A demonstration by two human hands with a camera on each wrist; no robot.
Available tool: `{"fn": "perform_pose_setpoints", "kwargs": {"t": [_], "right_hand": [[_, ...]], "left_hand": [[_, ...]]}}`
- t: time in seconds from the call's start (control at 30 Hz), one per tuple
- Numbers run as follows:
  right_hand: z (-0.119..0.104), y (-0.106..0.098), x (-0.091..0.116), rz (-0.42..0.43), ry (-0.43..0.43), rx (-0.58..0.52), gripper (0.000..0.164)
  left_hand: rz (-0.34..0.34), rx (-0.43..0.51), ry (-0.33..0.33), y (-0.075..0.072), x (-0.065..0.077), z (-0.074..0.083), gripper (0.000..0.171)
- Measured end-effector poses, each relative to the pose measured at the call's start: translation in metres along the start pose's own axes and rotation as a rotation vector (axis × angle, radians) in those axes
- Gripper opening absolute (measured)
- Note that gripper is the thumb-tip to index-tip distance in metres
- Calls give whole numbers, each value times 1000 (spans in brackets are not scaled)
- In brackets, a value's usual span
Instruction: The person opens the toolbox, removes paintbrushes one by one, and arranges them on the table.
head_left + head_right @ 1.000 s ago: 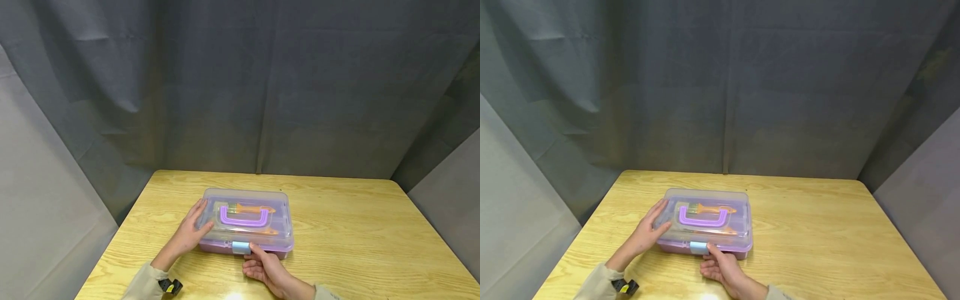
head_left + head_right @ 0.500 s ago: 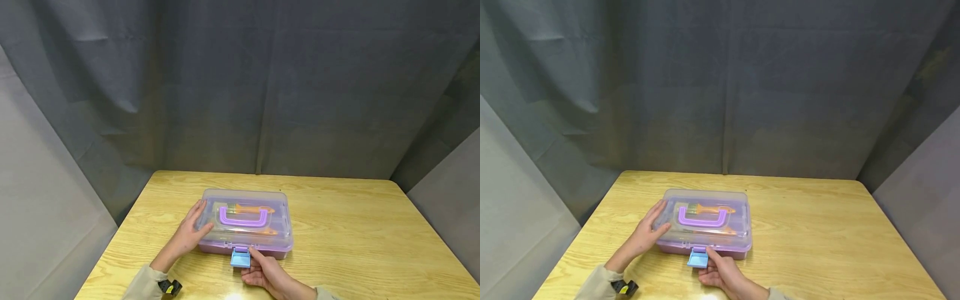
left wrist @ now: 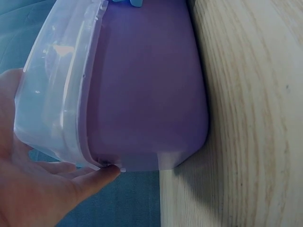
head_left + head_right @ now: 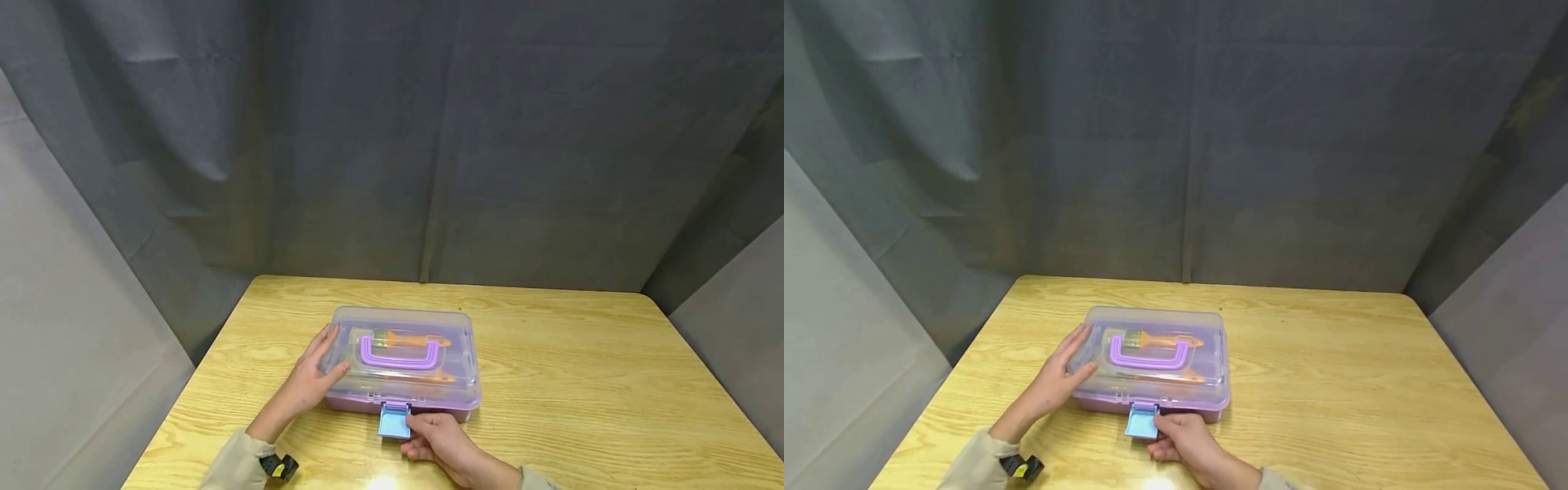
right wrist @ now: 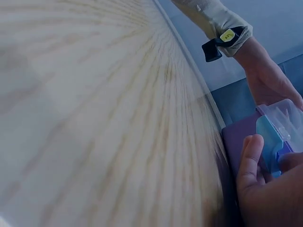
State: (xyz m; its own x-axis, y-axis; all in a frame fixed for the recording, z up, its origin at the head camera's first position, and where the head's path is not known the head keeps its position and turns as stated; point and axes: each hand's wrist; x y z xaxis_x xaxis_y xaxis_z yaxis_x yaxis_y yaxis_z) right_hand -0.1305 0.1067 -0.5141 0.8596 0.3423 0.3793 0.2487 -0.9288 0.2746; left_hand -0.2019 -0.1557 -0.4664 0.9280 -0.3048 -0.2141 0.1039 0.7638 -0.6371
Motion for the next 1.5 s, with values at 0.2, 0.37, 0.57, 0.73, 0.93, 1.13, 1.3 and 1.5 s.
{"fn": "perform_pose_setpoints", "kwargs": {"t": [0.2,0.37,0.57,0.73,0.93,1.13,1.3,1.5], "right_hand": [[0,0,2,-3,-17,77,35],[-9,-11,18,-32,-91,265,33],[-34,-36,47,13,-292,674,38],[-54,-56,59,283,-463,941,22],[-62,-74,53,514,-498,907,21],[-52,-81,46,371,-585,934,59],[-51,-78,43,309,-642,1018,65],[-55,-76,44,341,-683,1110,79]], "left_hand": [[-9,7,-10,1,0,0,77],[-19,23,-15,0,0,0,77],[-15,36,-21,-2,1,0,82],[-14,81,-79,-2,-1,-2,94],[-51,130,-111,-2,-3,-8,95],[-108,264,-114,2,0,-15,109],[-93,349,-120,7,-1,-16,110],[-65,415,-122,7,0,-10,103]]}}
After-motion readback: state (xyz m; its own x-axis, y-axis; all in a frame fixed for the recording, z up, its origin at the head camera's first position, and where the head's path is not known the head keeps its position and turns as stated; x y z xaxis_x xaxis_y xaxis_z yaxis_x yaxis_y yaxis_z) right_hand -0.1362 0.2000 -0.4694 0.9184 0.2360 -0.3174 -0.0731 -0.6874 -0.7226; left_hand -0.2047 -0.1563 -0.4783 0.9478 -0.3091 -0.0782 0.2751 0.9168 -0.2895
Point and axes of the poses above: each hand's wrist, its own x-axis away from the middle knuckle, its own y-axis out of the palm, z = x × y, and after that the axes turned 1 degree about y, right-handed
